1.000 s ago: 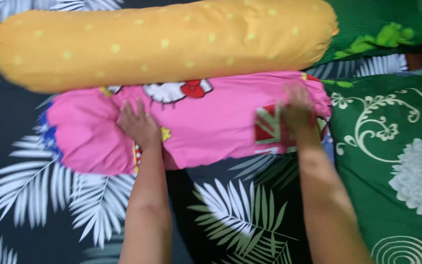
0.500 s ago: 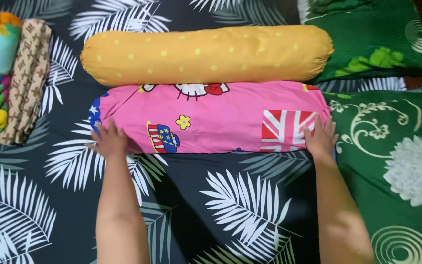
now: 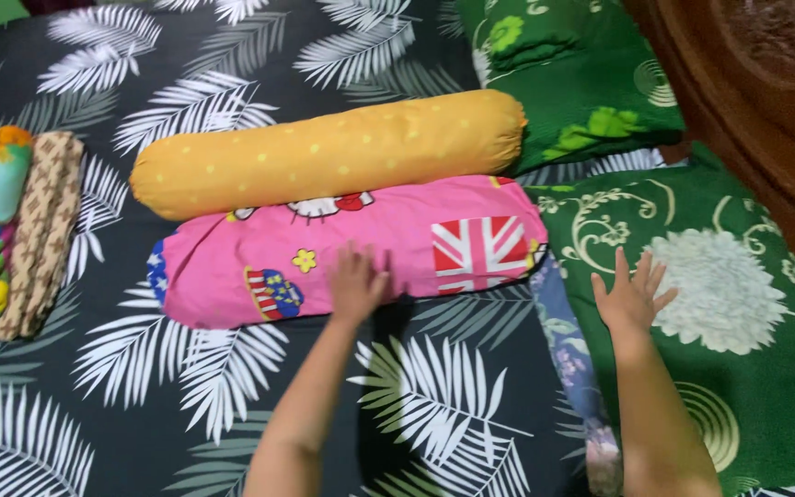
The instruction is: Folding a patterned blanket on a bed and arranging various pillows and bolsters on the bed surface.
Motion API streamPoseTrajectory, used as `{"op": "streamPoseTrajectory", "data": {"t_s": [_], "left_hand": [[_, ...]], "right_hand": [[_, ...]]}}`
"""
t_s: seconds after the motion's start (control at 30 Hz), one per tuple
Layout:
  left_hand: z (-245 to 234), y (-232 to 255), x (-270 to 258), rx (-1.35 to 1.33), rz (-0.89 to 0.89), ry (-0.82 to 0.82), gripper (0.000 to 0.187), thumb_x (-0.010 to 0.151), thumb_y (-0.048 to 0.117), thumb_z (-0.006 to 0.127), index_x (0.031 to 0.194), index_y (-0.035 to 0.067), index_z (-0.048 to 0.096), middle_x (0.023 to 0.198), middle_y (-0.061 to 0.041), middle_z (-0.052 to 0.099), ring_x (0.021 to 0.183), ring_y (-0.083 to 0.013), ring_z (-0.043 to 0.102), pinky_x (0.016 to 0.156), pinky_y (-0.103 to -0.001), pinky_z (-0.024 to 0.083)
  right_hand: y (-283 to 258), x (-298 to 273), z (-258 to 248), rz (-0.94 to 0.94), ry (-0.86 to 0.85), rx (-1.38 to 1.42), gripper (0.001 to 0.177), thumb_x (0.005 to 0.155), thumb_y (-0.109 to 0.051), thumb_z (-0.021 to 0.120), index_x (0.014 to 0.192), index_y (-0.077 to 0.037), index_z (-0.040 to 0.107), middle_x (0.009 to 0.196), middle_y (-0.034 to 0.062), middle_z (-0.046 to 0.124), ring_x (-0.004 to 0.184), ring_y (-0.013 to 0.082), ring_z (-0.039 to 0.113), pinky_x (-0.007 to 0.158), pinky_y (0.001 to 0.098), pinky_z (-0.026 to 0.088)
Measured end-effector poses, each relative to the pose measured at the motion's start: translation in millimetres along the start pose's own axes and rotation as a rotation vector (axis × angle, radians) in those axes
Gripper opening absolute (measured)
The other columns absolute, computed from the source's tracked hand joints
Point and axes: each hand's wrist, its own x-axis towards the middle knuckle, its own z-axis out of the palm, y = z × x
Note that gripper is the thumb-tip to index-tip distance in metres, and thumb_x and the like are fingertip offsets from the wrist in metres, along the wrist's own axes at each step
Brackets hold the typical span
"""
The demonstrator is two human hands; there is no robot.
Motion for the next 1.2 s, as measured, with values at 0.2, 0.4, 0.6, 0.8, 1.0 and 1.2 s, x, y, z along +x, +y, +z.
{"op": "streamPoseTrajectory", "data": {"t_s": [0.2,0.4,0.6,0.8,1.0,1.2], "left_hand": [[65,156,57,-0.145,-0.009,-0.339,0.08,0.094,0.059,0.059,0.162,0.037,0.025,0.169,-0.016,0.02,0.156,-0.0439,0.014,0.12,-0.07,0.014],[144,205,105,-0.057,-0.148,-0.336,0.071,0.1,0.062,0.048,0.162,0.035,0.025,0.171,-0.009,0.018,0.158,-0.0356,0.013,0.122,-0.069,0.013],[195,207,128,0.061,-0.271,-0.35,0.066,0.102,0.066,0.031,0.163,0.041,0.018,0.172,-0.005,0.014,0.159,-0.0285,0.01,0.125,-0.065,0.002],[263,196,107,0.197,-0.316,0.083,0.065,0.096,0.059,0.047,0.157,0.04,0.037,0.164,-0.001,0.034,0.152,-0.0239,0.031,0.123,-0.057,0.019],[308,172,108,0.258,-0.351,0.008,0.068,0.096,0.062,0.037,0.16,0.044,0.025,0.169,0.003,0.02,0.156,-0.0204,0.016,0.125,-0.053,0.009],[359,135,89,0.308,-0.192,0.257,0.064,0.089,0.056,0.037,0.151,0.043,0.042,0.164,0.003,0.034,0.154,-0.0184,0.025,0.123,-0.046,-0.01]], "right_hand": [[23,-8,-22,-0.016,-0.191,-0.167,0.081,0.091,-0.074,0.046,0.163,-0.04,0.028,0.172,0.0179,0.022,0.156,0.0477,0.016,0.114,0.077,0.013],[56,65,-34,-0.165,-0.398,-0.277,0.084,0.082,-0.094,0.039,0.151,-0.049,0.047,0.153,0.0078,0.051,0.139,0.0408,0.049,0.102,0.0618,0.045],[84,142,-8,-0.127,-0.601,0.051,0.076,0.081,-0.083,0.063,0.123,-0.021,0.058,0.135,0.0192,0.056,0.135,0.0412,0.055,0.11,0.0525,0.044],[27,198,-42,-0.276,-0.918,-0.295,0.11,0.066,-0.096,0.061,0.134,-0.009,0.06,0.148,0.0233,0.056,0.14,0.0373,0.053,0.117,0.0489,0.044],[-37,348,-39,-0.159,-1.021,0.527,0.038,0.1,-0.04,0.065,0.103,-0.002,0.065,0.078,0.017,0.069,0.063,0.0288,0.067,0.051,0.0342,0.057],[-136,475,-26,-0.123,-0.77,1.619,0.009,0.107,-0.043,0.059,0.105,-0.035,0.059,0.106,-0.0041,0.077,0.104,0.01,0.076,0.1,0.0385,0.061]]}}
